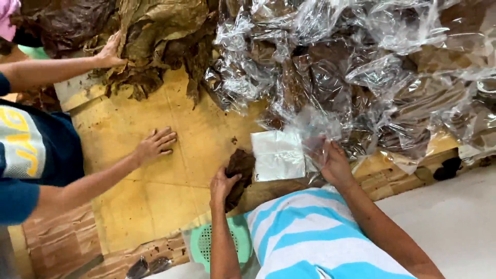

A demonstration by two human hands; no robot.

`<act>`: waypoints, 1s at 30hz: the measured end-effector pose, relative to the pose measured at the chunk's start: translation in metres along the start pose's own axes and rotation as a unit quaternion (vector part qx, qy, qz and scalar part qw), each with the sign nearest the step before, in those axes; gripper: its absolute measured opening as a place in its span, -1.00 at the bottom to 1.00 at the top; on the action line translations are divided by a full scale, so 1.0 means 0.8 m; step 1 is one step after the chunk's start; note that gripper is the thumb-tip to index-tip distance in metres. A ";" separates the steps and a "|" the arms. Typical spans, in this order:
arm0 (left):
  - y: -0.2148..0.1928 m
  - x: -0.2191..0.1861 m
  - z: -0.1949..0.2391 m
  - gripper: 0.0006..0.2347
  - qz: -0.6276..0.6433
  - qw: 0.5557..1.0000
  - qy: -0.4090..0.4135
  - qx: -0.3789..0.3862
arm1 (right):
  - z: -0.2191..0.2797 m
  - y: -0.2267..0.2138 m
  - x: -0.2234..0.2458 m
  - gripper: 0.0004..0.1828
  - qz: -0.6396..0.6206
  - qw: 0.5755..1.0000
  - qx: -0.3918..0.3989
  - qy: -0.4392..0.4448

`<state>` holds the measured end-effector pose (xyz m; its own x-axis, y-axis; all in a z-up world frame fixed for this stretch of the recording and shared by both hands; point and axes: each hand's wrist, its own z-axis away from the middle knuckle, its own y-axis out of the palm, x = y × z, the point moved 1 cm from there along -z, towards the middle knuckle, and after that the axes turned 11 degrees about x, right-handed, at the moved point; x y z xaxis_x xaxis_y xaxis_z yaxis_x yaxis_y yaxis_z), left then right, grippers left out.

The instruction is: The person places rectangular blocks of a dark brown food product into clear plastic bags on a wooden table. They fold the bags closed and stack them. Another person is visible in the background handling a large mass of the same product.

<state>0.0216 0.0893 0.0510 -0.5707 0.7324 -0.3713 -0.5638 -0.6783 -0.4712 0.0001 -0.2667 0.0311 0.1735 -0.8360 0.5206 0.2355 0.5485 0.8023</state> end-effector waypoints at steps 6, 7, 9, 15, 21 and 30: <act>0.001 -0.012 0.018 -0.45 0.035 0.998 0.037 -0.025 | -0.015 0.008 0.010 -0.65 -0.067 0.988 0.133 0.023; 0.005 -0.008 0.020 -0.45 0.034 0.999 0.035 -0.021 | -0.012 0.008 0.009 -0.65 -0.068 0.989 0.128 0.024; 0.005 -0.007 0.019 -0.50 0.034 0.997 0.064 -0.041 | -0.017 0.013 0.008 -0.63 -0.136 0.977 0.164 0.033; 0.008 -0.020 0.047 -0.40 0.042 0.983 0.153 -0.097 | 0.003 0.044 0.025 -0.60 -0.173 0.965 0.184 0.069; 0.030 -0.061 0.058 -0.45 0.138 0.935 0.309 -0.104 | 0.020 0.030 0.020 -0.51 -0.222 0.960 0.116 0.129; 0.164 -0.039 -0.017 -0.16 0.621 0.681 0.249 0.297 | 0.014 -0.024 0.004 -0.63 -0.322 0.941 0.031 0.100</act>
<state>-0.0267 -0.0221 -0.0100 -0.6377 -0.5992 -0.4841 -0.0570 -0.5900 0.8054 -0.0146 -0.2802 0.0204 0.1930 -0.9713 -0.1394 0.2980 -0.0773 0.9514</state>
